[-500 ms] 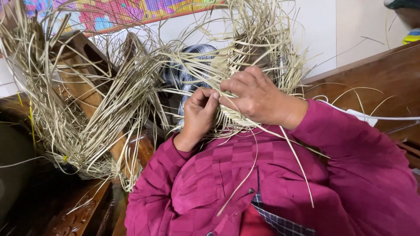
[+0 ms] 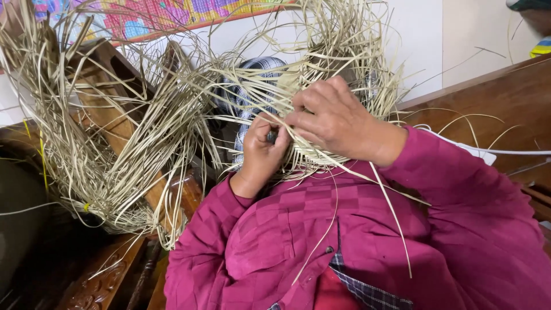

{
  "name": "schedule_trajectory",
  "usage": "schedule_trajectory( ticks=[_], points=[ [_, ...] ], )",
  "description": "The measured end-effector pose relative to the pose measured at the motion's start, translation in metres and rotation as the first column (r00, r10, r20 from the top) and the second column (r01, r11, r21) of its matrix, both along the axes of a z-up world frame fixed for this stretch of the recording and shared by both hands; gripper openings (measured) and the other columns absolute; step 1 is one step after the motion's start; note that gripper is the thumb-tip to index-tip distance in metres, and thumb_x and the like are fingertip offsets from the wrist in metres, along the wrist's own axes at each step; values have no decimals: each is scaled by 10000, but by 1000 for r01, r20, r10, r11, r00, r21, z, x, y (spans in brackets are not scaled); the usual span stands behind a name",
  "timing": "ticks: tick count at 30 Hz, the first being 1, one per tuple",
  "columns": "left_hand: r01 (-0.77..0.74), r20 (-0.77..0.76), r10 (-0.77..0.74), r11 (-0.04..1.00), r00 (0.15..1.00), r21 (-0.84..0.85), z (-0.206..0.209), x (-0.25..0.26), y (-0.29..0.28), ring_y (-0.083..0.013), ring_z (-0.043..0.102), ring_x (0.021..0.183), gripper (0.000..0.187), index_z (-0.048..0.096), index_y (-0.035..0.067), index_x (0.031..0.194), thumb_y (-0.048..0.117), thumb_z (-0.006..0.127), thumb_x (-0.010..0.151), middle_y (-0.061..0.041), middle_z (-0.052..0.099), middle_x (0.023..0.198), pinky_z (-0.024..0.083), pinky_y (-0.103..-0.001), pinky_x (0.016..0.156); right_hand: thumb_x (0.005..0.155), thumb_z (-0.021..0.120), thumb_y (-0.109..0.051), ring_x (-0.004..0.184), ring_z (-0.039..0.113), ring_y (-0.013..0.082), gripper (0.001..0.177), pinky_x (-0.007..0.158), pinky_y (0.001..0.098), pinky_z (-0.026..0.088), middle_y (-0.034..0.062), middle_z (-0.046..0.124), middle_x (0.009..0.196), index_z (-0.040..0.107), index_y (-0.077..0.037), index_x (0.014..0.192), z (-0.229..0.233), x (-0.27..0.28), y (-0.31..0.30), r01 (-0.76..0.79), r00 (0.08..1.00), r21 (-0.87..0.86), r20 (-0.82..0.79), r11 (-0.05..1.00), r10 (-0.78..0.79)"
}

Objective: Weaving dried straw into a circular object, possibly a basket or hat, using hands and a small weaving tool.

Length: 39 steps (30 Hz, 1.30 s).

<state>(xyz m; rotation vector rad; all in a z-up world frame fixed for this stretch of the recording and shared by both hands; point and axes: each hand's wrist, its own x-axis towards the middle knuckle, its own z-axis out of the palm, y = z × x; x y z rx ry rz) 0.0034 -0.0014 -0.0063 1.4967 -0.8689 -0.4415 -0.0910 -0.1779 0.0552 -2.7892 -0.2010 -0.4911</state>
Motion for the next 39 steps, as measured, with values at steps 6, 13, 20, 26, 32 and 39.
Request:
schedule_trajectory(
  ticks=[6, 13, 20, 26, 32, 39],
  points=[
    [15, 65, -14, 1000, 998, -6, -6, 0, 5, -347, 639, 787, 110, 619, -2, 866, -101, 667, 856, -164, 629, 863, 540, -403, 705, 1032, 609, -337, 886, 486, 225, 275, 764, 379, 367, -4, 469, 903, 581, -175, 812, 13, 19, 1, -46, 999, -4, -1, 999, 46],
    [-97, 264, 53, 983, 963, 157, -12, -7, 2, -304, 683, 839, 325, 669, -27, 1144, 2, 743, 829, -177, 713, 1017, 561, -369, 722, 985, 670, -137, 414, 522, 110, 223, 443, 280, 440, 7, 650, 610, 634, -72, 774, 97, 106, 4, -75, 933, 638, -226, 766, 279],
    [-1, -238, 75, 955, 968, 296, -3, -8, 3, -145, 652, 712, 147, 733, -20, 994, 99, 697, 915, -82, 756, 878, 528, -248, 654, 1071, 719, 18, 1193, 745, 207, 603, 1012, 330, 699, 103, 483, 1587, 366, -196, 1510, 93, 105, 6, -308, 943, 695, 131, 649, 306],
    [-125, -411, 149, 989, 899, 85, -71, -20, 16, -189, 652, 870, 221, 581, 33, 866, -47, 780, 813, -107, 726, 875, 534, -351, 860, 1012, 598, -216, 941, 659, 324, 190, 827, 447, 532, 127, 635, 979, 640, -59, 1111, 47, 22, -2, -221, 885, 414, -296, 883, 360],
    [-76, -452, 81, 997, 888, 30, -21, -15, 2, -188, 702, 958, 200, 640, 67, 954, -39, 788, 871, -100, 753, 957, 544, -365, 931, 1013, 556, -250, 997, 652, 314, 229, 818, 438, 536, 118, 652, 1022, 642, -58, 1102, 10, -35, -4, -187, 930, 281, -258, 941, 262],
    [-45, -490, 89, 994, 867, 100, -12, -14, 1, -162, 704, 913, 178, 644, 53, 975, 29, 798, 889, -101, 749, 950, 560, -321, 851, 1062, 410, -154, 744, 672, 280, 386, 758, 422, 564, 118, 655, 798, 449, -9, 1418, 28, -39, -11, 330, 843, 775, -498, 540, 200]
  ],
)
